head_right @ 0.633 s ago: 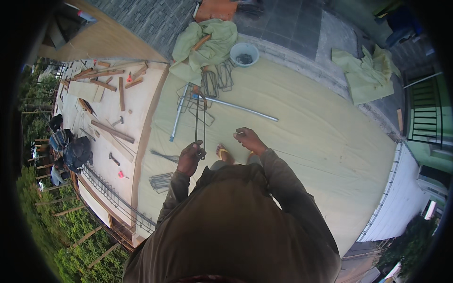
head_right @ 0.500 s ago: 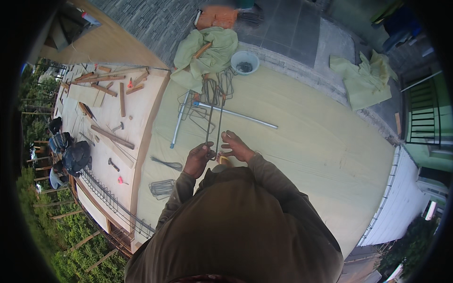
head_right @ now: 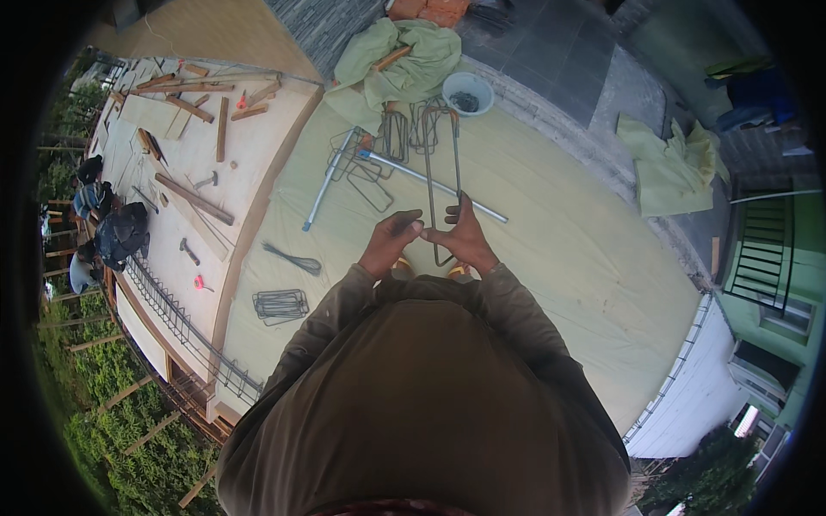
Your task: The person measures a metal rod with a tape measure, then picks up and stacks multiple U-shaped rebar stirrups on a rooftop construction site. The person arranges the stirrups into a neat pile.
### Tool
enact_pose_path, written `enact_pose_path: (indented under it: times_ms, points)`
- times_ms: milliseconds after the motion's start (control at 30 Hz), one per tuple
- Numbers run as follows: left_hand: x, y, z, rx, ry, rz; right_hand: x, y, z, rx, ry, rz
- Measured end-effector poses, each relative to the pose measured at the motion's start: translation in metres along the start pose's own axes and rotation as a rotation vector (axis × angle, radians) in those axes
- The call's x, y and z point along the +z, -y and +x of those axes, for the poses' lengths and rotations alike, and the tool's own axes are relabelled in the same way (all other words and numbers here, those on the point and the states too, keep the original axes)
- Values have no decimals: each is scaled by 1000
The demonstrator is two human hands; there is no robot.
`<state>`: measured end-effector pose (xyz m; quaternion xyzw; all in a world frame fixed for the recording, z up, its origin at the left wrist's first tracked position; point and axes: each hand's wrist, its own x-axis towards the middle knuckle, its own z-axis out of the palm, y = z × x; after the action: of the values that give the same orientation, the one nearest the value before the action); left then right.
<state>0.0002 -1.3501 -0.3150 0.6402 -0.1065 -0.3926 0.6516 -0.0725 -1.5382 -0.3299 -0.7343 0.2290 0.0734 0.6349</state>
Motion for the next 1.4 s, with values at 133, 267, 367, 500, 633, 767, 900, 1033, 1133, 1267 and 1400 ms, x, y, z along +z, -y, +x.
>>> enact_pose_path:
  times_ms: [133,267,367,500,633,767,900,1033,1133,1267,1400]
  points:
    - [-15,-6,8,7,-273,-373,8,7,-8,-9,116,-319]
    - [-37,1,-2,-15,-396,-678,36,19,-7,-20,190,-543]
    - [-55,21,-11,-62,-566,-711,61,30,1,-19,227,-710]
    - [-89,46,-26,-9,-597,-738,89,29,13,-108,248,-858]
    - [-127,63,-46,-84,-793,-825,96,-3,23,-158,313,-831]
    - [-182,98,-69,-33,-1162,-818,81,-56,24,-5,409,-774]
    - [-224,153,-91,-195,-1368,-857,68,-114,5,243,594,-808]
    - [-249,191,-118,-169,-1396,-528,72,-135,-16,174,742,-993]
    - [-246,195,-131,-321,-1178,-105,70,-118,-18,192,676,-989]
    - [-207,179,-134,-498,-601,309,68,-92,1,239,723,-983]
    - [-164,170,-138,-565,-280,391,79,-96,15,122,718,-1014]
